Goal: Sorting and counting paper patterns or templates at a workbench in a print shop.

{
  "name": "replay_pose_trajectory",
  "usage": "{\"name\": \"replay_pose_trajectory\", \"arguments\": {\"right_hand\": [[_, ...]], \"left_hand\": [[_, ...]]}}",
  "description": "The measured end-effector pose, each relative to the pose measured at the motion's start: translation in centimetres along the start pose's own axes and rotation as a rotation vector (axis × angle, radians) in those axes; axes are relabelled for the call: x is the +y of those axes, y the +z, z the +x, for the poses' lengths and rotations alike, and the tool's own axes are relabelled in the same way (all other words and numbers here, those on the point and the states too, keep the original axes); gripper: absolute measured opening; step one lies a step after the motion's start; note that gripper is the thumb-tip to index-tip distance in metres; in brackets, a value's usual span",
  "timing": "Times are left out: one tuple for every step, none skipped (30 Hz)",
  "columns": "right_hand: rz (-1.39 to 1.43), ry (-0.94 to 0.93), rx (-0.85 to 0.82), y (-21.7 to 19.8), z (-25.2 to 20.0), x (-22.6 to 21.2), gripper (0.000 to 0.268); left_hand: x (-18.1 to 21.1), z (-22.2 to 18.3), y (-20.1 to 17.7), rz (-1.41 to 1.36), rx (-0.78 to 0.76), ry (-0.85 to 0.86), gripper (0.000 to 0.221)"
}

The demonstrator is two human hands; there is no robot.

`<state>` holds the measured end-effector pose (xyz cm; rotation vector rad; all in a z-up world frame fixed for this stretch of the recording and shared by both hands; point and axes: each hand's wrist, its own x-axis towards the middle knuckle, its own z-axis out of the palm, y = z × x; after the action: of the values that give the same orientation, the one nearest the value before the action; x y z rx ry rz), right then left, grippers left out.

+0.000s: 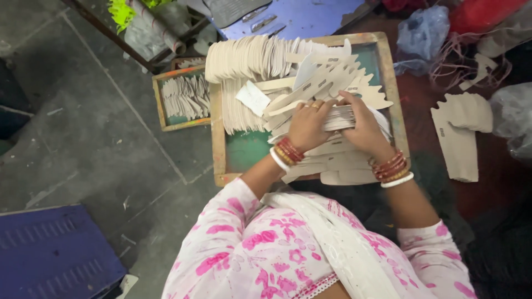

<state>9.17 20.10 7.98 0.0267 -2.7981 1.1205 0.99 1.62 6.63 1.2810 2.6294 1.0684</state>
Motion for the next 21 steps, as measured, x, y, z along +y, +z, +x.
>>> {"name": "replay_pose_trajectory", "arguments": {"right_hand": [[-0.004,0.002,0.005,-0.5,0.1,-0.1,0.089],[0.062,-0.034,-0.007,-0.6,0.2,-0.2,0.09],[0.129,-0.069,-0.018,-0.7,0.2,-0.4,0.093],[0.132,-0.068,-0.021,-0.2,0.1,1.7,0.093],[-0.069,-0.038,-0.144,0.2,0.1,3.7,0.095],[-0.276,-0.009,-0.256,0.3,0.3,5.8,0.098],[-0.279,-0.009,-0.249,0.4,0.5,7.2,0.098],[-0.386,0.023,-0.296,0.6,0.5,8.6,0.086],[-0.493,0.057,-0.342,0.8,0.4,10.0,0.076],[-0.487,0.065,-0.35,0.9,0.0,10.2,0.076],[-0.444,0.037,-0.32,0.9,-0.4,10.3,0.08],[-0.41,0.008,-0.275,0.5,0.0,10.6,0.085],[-0.41,0.016,-0.267,-0.2,0.0,8.6,0.085],[-0.413,-0.009,-0.253,-0.7,-0.2,6.6,0.098],[-0.415,-0.033,-0.238,-1.2,-0.5,4.5,0.113],[-0.415,-0.029,-0.238,-1.5,-0.5,3.7,0.113],[-0.567,-0.082,-0.187,-1.8,-0.5,2.9,0.106],[-0.719,-0.138,-0.134,-2.2,-0.4,2.0,0.101],[-0.72,-0.135,-0.132,-2.4,-0.4,1.7,0.101],[-0.68,-0.128,-0.145,-2.8,-0.5,1.4,0.087],[-0.64,-0.12,-0.158,-3.1,-0.7,1.1,0.073]], "left_hand": [[-0.1,0.4,-0.2,-0.002,0.001,0.006,0.075],[-0.4,0.5,-0.5,-0.024,0.001,-0.01,0.077],[-0.6,0.5,-0.7,-0.046,0.002,-0.027,0.078],[-1.5,0.2,0.3,-0.046,0.0,-0.031,0.078],[-2.3,-0.2,1.3,-0.019,-0.029,-0.048,0.077],[-3.2,0.1,2.2,0.01,-0.053,-0.054,0.076],[-3.4,0.8,2.3,0.011,-0.051,-0.047,0.076],[-3.6,1.1,2.5,0.01,-0.059,-0.049,0.073],[-3.8,1.6,2.8,0.008,-0.067,-0.05,0.071],[-3.2,0.9,2.2,0.003,-0.078,-0.055,0.071],[-2.6,0.2,1.7,-0.021,-0.077,-0.065,0.067],[-2.2,0.5,0.9,-0.041,-0.07,-0.059,0.063],[-1.6,0.6,-0.1,-0.042,-0.075,-0.05,0.063],[-1.0,0.4,-1.0,-0.055,-0.043,-0.019,0.061],[-0.4,0.1,-1.9,-0.069,-0.011,0.012,0.058],[0.2,0.0,-2.6,-0.071,-0.015,0.014,0.058],[0.8,-0.1,-3.4,-0.058,-0.019,0.091,0.058],[1.3,-0.1,-4.2,-0.044,-0.021,0.168,0.058],[1.1,-0.1,-4.5,-0.045,-0.022,0.171,0.058],[0.9,-0.1,-4.7,-0.026,-0.037,0.204,0.058],[0.6,-0.1,-4.8,-0.006,-0.052,0.237,0.058]]}}
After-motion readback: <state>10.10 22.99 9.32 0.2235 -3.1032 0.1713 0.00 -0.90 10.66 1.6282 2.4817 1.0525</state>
